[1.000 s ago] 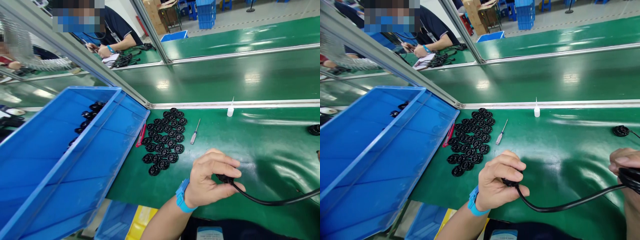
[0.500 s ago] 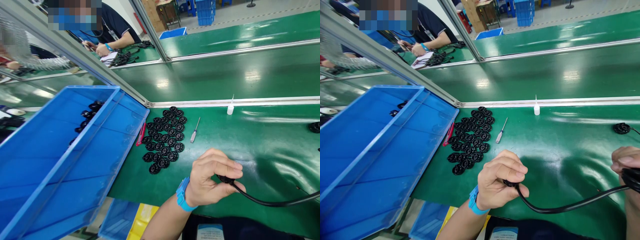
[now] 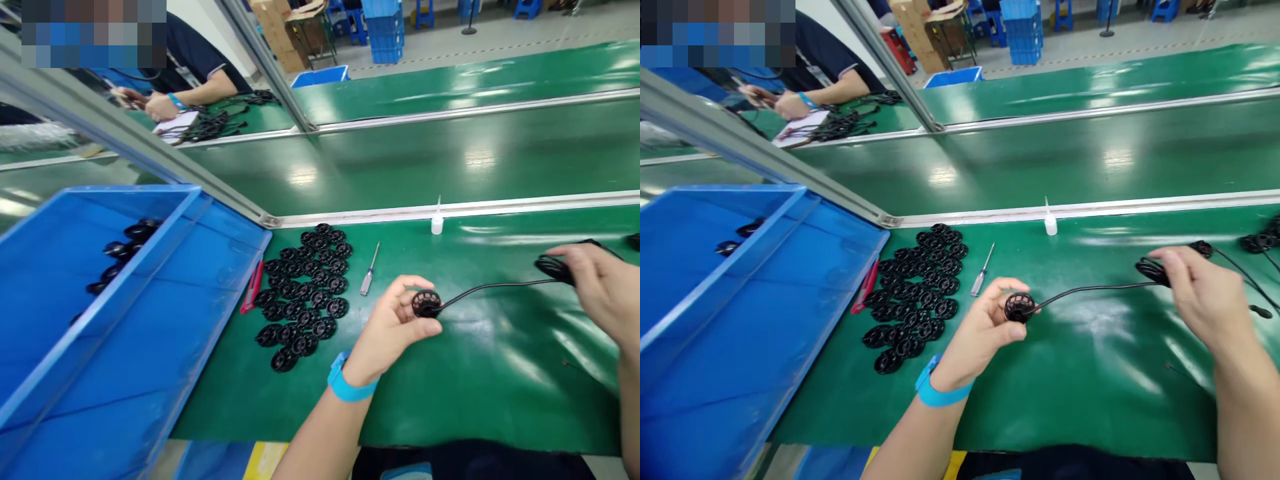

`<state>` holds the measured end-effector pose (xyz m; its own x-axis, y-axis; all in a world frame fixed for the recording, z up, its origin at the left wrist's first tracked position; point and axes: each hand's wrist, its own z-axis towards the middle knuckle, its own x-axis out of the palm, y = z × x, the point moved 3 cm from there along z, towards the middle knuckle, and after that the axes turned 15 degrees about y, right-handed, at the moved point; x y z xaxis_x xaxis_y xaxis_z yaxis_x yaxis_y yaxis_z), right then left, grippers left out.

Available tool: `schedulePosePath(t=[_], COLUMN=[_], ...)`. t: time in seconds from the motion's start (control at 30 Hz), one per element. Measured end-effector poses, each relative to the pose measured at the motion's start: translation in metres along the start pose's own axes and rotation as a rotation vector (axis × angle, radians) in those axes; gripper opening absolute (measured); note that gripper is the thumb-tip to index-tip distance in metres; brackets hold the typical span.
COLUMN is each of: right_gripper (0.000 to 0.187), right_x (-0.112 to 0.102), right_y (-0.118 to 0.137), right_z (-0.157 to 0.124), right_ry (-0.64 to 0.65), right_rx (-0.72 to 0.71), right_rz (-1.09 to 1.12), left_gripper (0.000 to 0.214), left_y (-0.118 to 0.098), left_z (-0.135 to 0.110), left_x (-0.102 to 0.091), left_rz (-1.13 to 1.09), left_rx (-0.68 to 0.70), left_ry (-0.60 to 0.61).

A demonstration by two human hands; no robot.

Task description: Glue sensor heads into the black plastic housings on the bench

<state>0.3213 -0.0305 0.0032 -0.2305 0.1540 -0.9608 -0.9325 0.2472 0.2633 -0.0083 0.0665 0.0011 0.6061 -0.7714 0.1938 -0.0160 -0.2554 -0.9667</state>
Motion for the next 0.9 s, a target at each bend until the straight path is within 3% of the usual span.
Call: schedulePosePath(t=[0.17,0.3,0.4,0.5,0.6,0.73,0.9], right_gripper=[0.041,0.044,0.044,0.037,0.038,0.039,0.039], right_x=[0.029,0.037,0.031,0.027,0.023,0.007,0.008], right_y=[0.022,0.019,0.016,0.020,0.021,-0.008,-0.062], right_z=[0.022,0.028,0.024,0.023,0.029,0.031,0.023], right_ry=[0.073,0.089,0.093,0.104,0.088,-0.012,-0.038], right_rx=[-0.074,-0.108,-0.098,-0.069,-0.010,0.228,0.530], right_rz=[-0.052,-0.050,-0.062,-0.105,-0.136,-0.149,-0.100], left_gripper=[0.041,0.043,0.047,0.041,0.034,0.033,0.033], left_y=[0.014,0.014,0.011,0.008,0.010,0.010,0.012], left_z=[0.023,0.024,0.021,0.022,0.027,0.027,0.023], left_x=[-0.034,-0.048,-0.049,-0.043,-0.037,-0.029,-0.024], left_rz=[0.492,0.762,0.957,1.385,1.618,1.656,1.611], left_rx=[-0.141,-0.116,-0.002,0.218,0.375,0.530,0.550], left_ry=[-0.227,-0.376,-0.414,-0.355,-0.316,-0.246,-0.091])
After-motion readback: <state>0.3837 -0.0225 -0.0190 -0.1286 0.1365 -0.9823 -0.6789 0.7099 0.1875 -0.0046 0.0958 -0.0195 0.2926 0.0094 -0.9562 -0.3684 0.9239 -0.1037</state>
